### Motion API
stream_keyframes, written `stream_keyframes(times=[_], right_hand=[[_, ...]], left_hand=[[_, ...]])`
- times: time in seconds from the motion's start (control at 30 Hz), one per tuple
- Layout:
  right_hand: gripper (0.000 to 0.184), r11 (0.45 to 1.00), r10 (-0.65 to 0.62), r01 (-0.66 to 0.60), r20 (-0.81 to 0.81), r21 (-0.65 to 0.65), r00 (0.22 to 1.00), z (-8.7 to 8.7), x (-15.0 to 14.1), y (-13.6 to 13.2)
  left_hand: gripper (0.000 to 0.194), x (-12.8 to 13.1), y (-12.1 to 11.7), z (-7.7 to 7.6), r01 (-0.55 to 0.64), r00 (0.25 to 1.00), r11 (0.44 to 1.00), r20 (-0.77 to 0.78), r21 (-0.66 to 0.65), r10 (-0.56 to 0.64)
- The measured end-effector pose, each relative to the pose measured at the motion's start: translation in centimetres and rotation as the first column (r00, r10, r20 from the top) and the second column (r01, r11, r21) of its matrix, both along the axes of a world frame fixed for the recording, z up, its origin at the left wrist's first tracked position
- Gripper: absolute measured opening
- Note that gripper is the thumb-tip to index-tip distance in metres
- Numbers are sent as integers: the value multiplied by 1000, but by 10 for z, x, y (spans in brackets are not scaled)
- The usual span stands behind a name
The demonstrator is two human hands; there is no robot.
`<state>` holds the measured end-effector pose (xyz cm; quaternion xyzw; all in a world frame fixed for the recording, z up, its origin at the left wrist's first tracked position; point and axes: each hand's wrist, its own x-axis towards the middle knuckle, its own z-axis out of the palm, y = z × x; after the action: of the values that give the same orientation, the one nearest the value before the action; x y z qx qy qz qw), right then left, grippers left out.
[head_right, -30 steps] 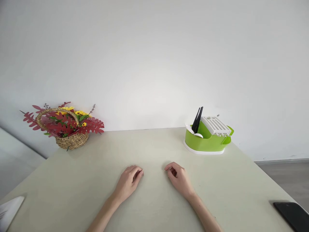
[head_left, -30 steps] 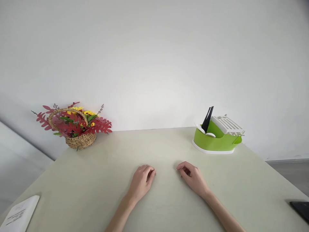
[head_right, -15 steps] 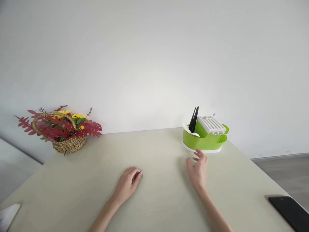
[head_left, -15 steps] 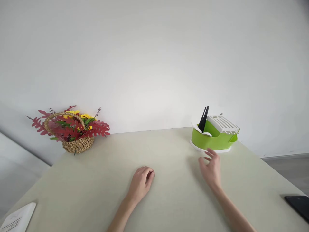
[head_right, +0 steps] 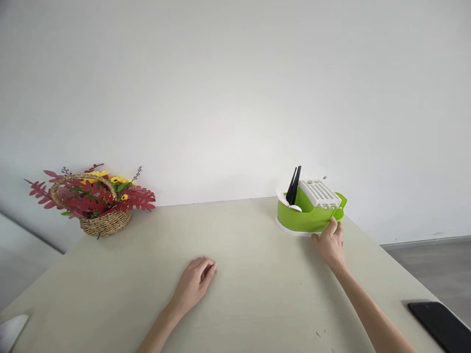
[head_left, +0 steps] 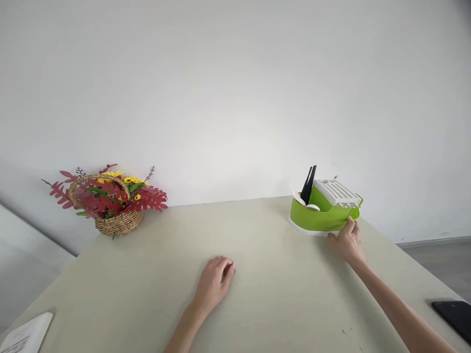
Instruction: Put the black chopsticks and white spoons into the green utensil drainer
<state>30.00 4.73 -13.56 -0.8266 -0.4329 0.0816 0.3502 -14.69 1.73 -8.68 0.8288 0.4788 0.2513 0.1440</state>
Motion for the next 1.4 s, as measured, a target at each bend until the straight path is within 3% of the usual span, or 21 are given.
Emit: stream_keyframes(times=[0.33,0.67,0.93,1.13,1.4], right_hand=[[83,994,87,-96,155,50,984,-6,-38,-19],[88,950,243,-274,199,148,949,-4,-131,-46],[91,881,386,-463,414,99,824,10,-192,-79],[89,846,430,-523,452,101,782,25,-216,-97],[90,807,502,-579,383,116,776,28,-231,-106]], left_hand=[[26,1,-1,4,2,1000,1000,2,-11,-2],[28,1,-3,4,3,1000,1000,2,-6,-3],[26,1,-3,2,-1,1000,1000,16,17,1],[29,5,-8,5,-41,998,998,43,46,39],[38,5,-8,0,-110,993,991,43,73,107]])
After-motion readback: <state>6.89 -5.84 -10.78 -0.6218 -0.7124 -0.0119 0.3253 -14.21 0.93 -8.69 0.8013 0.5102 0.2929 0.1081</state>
